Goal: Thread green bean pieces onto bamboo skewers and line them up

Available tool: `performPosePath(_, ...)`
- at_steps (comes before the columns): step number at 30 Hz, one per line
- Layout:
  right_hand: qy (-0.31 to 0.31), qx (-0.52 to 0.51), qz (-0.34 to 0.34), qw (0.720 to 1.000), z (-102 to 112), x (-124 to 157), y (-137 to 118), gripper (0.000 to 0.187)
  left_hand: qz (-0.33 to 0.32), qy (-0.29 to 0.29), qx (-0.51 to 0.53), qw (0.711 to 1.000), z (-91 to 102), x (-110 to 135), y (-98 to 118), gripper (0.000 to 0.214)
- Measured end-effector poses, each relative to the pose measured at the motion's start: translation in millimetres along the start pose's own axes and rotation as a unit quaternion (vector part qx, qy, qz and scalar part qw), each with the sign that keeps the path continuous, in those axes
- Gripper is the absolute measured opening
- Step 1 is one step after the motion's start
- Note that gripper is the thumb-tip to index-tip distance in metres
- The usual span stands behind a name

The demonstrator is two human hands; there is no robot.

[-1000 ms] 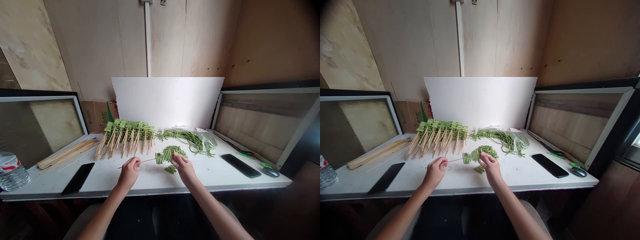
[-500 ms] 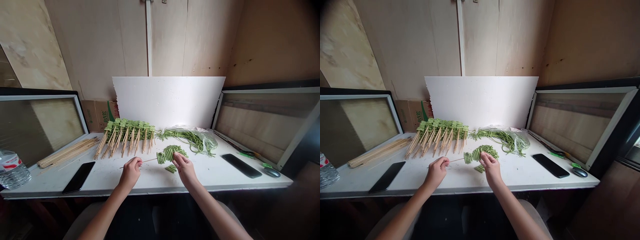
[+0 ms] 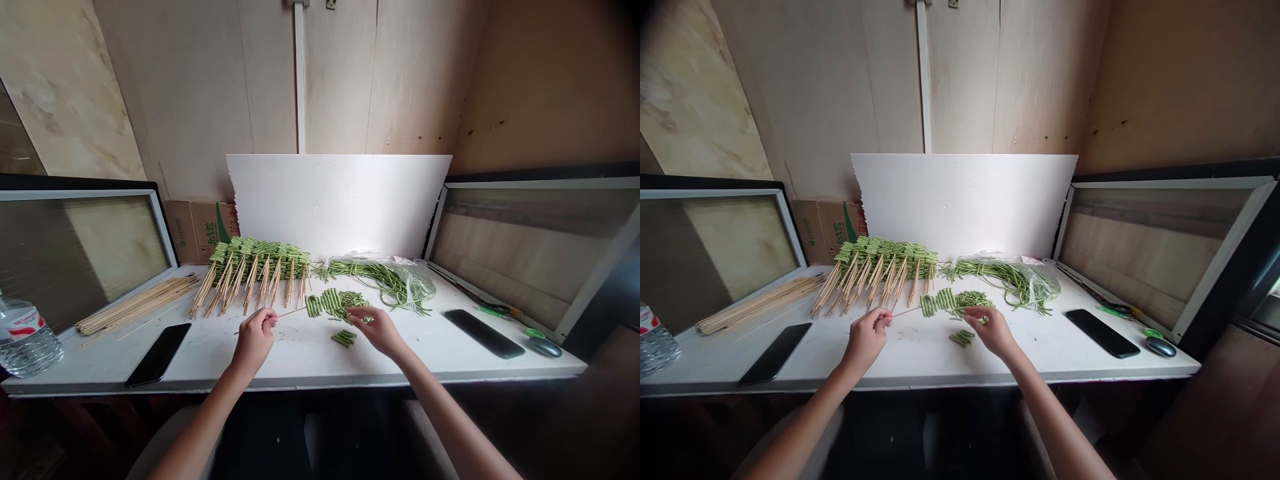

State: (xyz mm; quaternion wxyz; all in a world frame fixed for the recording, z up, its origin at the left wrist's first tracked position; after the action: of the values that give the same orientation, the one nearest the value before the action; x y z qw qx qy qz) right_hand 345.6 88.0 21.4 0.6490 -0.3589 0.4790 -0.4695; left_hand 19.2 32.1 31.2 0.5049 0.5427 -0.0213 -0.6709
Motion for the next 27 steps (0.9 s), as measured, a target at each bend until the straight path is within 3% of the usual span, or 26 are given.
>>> performPosePath(2,0.017,0.087,0.043,0.995,5.3,-0.4,5.0,0.015,0.004,-0.004,0.002,1.0,-1.3,0.4,-4.5,0.02)
performPosePath(6,0.025,0.126,0.075,0.989,-2.2,2.4,21.0,0.023,0.003,-0.015,0.005,1.0,-6.4,2.4,-6.3,0.02)
performPosePath(9,0.038,0.185,0.07,0.98,-6.4,4.4,24.3,0.019,0.004,-0.02,0.007,1.0,-8.4,3.3,-5.4,0.019)
performPosePath(12,0.014,0.283,0.041,0.958,-8.6,4.3,22.1,0.017,0.012,-0.023,0.01,1.0,-8.9,3.7,-6.3,0.019)
performPosePath(14,0.001,0.288,0.026,0.957,-6.7,3.2,17.4,0.019,0.016,-0.022,0.009,1.0,-8.6,3.7,-7.3,0.019)
performPosePath(19,-0.002,0.034,-0.032,0.999,0.3,-0.6,8.9,0.037,0.018,-0.023,0.019,0.999,-9.7,4.7,-7.8,0.018)
performPosePath(23,0.012,-0.186,-0.07,0.98,0.2,-1.5,9.6,0.04,0.015,-0.028,0.027,0.999,-12.2,7.0,-5.3,0.019)
performPosePath(27,0.007,-0.275,-0.093,0.957,-5.2,-0.4,12.8,0.036,0.013,-0.033,0.023,0.999,-14.9,8.6,-3.5,0.019)
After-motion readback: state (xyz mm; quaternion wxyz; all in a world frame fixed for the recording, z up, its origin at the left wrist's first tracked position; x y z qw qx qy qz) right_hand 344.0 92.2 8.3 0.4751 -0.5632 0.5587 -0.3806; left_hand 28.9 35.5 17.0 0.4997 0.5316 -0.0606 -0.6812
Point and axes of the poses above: each hand's wrist, its own x-axis away from the middle knuckle, its own z-axis out of the back of the hand, y = z × x, the point moved 7 cm from there along -x, towards the middle knuckle, and after that the axes turned 7 degrees about x, right-handed, at the moved point
